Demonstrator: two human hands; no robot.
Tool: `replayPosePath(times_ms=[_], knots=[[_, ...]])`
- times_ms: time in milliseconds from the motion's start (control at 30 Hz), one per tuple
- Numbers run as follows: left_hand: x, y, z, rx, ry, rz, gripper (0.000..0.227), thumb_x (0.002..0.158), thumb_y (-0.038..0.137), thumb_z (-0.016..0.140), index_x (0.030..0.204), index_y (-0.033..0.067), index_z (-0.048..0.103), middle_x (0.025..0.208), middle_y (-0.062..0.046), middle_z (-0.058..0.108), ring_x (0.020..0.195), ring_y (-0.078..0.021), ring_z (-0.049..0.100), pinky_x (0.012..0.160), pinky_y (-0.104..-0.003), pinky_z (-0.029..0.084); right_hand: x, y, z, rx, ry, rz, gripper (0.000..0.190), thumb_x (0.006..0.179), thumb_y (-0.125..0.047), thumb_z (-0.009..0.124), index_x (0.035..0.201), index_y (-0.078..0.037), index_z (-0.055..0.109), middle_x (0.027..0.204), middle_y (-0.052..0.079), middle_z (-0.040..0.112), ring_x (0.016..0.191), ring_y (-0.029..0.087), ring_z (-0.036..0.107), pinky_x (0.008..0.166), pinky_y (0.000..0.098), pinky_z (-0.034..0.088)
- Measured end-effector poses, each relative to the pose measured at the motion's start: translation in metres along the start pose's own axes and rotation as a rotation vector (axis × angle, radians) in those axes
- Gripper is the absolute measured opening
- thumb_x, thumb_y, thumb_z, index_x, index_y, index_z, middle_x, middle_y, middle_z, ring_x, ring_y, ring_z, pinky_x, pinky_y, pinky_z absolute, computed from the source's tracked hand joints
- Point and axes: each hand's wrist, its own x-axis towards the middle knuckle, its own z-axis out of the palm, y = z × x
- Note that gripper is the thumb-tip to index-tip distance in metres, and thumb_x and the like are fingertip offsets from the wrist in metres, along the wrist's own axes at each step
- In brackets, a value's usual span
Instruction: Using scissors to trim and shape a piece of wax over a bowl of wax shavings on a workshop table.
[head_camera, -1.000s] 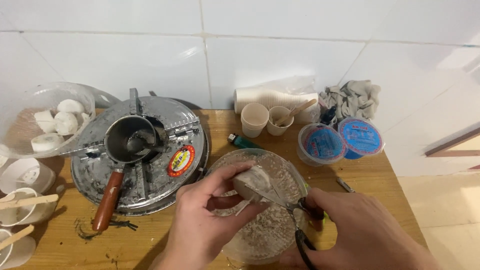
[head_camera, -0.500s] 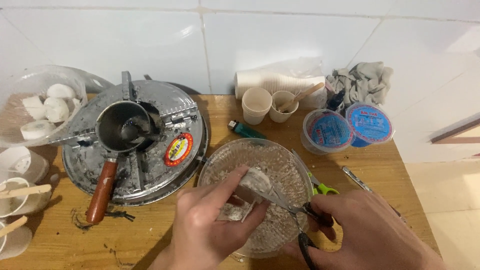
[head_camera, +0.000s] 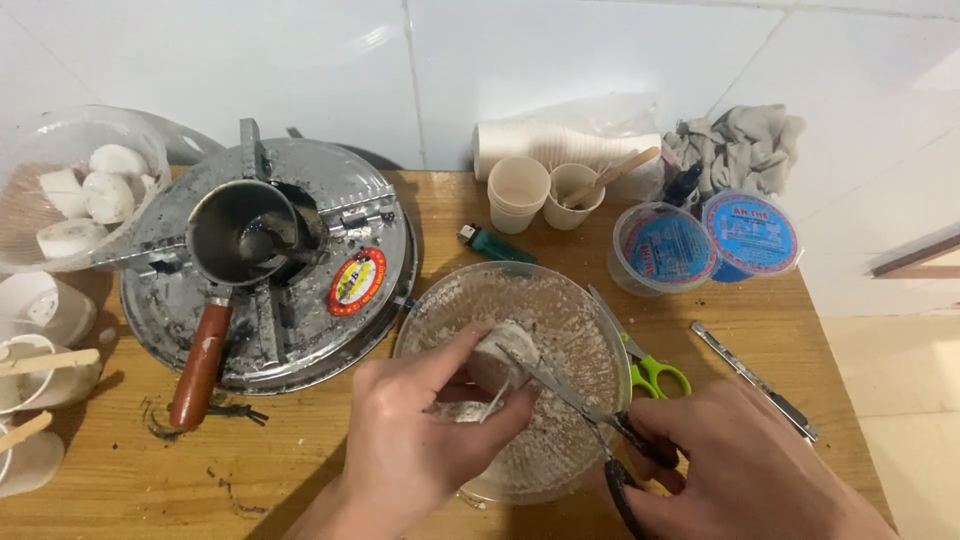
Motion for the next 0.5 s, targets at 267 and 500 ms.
replayPosePath(times_ms=[267, 500], knots=[[0.002, 0.002, -0.003, 0.022, -0.070, -0.042, 0.041, 0.072, 0.021, 0.091, 0.107, 0.0084, 0.073, 0.070, 0.006, 0.074, 0.054, -0.0003, 0.069, 0.057, -0.018, 0.058, -0.001, -0.003, -0.003, -0.037, 0.011, 0.012, 0.026, 0.062, -0.043, 0.075, 0.049, -0.027, 0.059, 0.043, -0.003, 0.064, 0.050, 0.028, 0.055, 0.054, 0.0385, 0.045], [0.003, 0.005, -0.005, 0.009, -0.107, 0.066, 0.051, 0.074, 0.015, 0.093, 0.117, 0.0019, 0.068, 0.084, -0.002, 0.078, 0.068, -0.0091, 0.075, 0.073, -0.024, 0.067, -0.002, -0.008, -0.011, -0.208, -0.057, 0.104, 0.034, 0.058, -0.067, 0.076, 0.062, -0.035, 0.064, 0.052, -0.023, 0.076, 0.066, 0.017, 0.073, 0.067, 0.0396, 0.053]])
